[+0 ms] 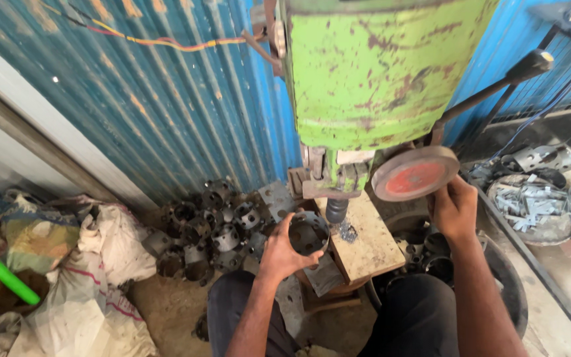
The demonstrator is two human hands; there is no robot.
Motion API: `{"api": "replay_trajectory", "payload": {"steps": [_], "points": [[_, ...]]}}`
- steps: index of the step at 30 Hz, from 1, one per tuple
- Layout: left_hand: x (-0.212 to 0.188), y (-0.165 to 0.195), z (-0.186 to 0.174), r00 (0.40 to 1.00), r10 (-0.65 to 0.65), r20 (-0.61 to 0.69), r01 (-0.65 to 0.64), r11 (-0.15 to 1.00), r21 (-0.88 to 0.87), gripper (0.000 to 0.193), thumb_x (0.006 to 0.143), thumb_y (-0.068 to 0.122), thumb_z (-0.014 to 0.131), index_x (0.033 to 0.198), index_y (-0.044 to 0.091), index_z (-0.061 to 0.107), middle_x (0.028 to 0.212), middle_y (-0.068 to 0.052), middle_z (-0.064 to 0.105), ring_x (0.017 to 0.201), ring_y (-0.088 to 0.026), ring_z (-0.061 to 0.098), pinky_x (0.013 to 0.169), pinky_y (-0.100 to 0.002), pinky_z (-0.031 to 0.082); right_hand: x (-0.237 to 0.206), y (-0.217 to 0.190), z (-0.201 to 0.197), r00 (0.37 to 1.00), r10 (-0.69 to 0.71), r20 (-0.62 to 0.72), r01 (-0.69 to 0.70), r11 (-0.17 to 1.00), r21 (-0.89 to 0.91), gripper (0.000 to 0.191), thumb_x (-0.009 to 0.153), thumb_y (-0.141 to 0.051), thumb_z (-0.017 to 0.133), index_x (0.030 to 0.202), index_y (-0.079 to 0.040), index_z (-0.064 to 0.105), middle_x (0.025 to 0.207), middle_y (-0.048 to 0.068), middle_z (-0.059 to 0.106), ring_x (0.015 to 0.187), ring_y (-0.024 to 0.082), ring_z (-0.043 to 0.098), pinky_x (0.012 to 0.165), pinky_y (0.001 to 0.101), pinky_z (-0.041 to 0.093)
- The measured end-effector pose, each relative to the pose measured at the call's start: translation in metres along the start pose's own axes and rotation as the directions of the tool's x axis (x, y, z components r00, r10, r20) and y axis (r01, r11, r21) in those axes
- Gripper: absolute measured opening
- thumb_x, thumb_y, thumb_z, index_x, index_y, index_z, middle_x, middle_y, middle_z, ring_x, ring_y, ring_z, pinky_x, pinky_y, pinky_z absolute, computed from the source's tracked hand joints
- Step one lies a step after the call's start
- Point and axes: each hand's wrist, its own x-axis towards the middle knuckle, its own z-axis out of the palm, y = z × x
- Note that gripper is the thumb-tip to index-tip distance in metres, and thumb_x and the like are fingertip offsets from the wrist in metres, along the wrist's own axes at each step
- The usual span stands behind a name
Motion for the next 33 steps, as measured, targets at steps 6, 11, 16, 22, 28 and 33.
{"api": "replay_trajectory", "payload": {"steps": [6,11,16,22,28,33], "points": [[0.003,-0.002,0.001,1.000,-0.019,0.015,0.019,1.000,0.019,0.120,0.052,0.044,0.098,0.151,0.008,0.041,0.142,-0.022,0.058,0.129,-0.038,0.059,0.106,-0.048,0.050,0.011,0.012,0.016,0.995,-0.102,0.003,0.101,0.991,0.086,0.022,0.109,-0.012,0.054,0.104,0.004,0.068,0.071,0.000,0.060,0.057,0.005,0.051,0.051,0.0216,0.037],[0.005,-0.002,-0.001,0.999,-0.021,0.041,0.021,1.000,0.018,0.120,0.054,0.046,0.097,0.153,0.007,0.040,0.142,-0.023,0.058,0.129,-0.038,0.060,0.106,-0.048,0.052,-0.001,-0.037,0.004,0.996,0.090,-0.017,-0.091,0.964,-0.251,0.020,0.108,-0.011,0.057,0.100,0.004,0.068,0.071,0.006,0.061,0.059,0.008,0.054,0.051,0.0230,0.041],[0.005,0.011,-0.006,0.998,-0.040,0.039,0.039,0.998,0.046,0.123,0.056,0.053,0.094,0.154,0.007,0.035,0.140,-0.025,0.059,0.123,-0.040,0.065,0.101,-0.050,0.056,0.002,-0.094,-0.020,0.945,-0.222,-0.241,0.080,0.870,-0.487,0.011,0.102,-0.010,0.065,0.103,0.001,0.067,0.085,0.004,0.062,0.059,0.016,0.057,0.053,0.0299,0.042],[-0.027,0.043,-0.023,0.964,-0.263,0.050,0.238,0.926,0.292,0.129,0.075,0.071,0.081,0.165,0.018,0.005,0.160,-0.024,0.037,0.122,-0.049,0.060,0.096,-0.058,0.056,0.079,-0.113,-0.038,0.837,-0.536,-0.111,0.373,0.706,-0.602,0.024,0.111,-0.011,0.064,0.094,0.005,0.070,0.076,0.010,0.062,0.067,0.023,0.059,0.064,0.0322,0.042],[0.012,0.017,-0.053,0.915,0.126,0.384,-0.183,0.976,0.116,0.138,0.058,0.064,0.091,0.165,0.028,0.011,0.171,-0.019,0.018,0.149,-0.043,0.030,0.112,-0.056,0.039,0.130,-0.147,-0.033,0.711,-0.686,0.158,0.521,0.362,-0.773,0.017,0.103,-0.011,0.067,0.094,0.002,0.074,0.084,0.010,0.070,0.075,0.022,0.066,0.075,0.0336,0.049],[0.018,0.018,-0.026,0.933,-0.177,0.312,0.044,0.920,0.389,0.136,0.053,0.078,0.085,0.162,0.029,0.020,0.163,-0.013,0.035,0.148,-0.038,0.035,0.117,-0.058,0.036,0.119,-0.169,-0.023,0.748,-0.651,0.127,0.423,0.321,-0.848,0.022,0.103,-0.016,0.077,0.088,0.000,0.078,0.072,0.010,0.071,0.059,0.027,0.061,0.076,0.0421,0.052]]}}
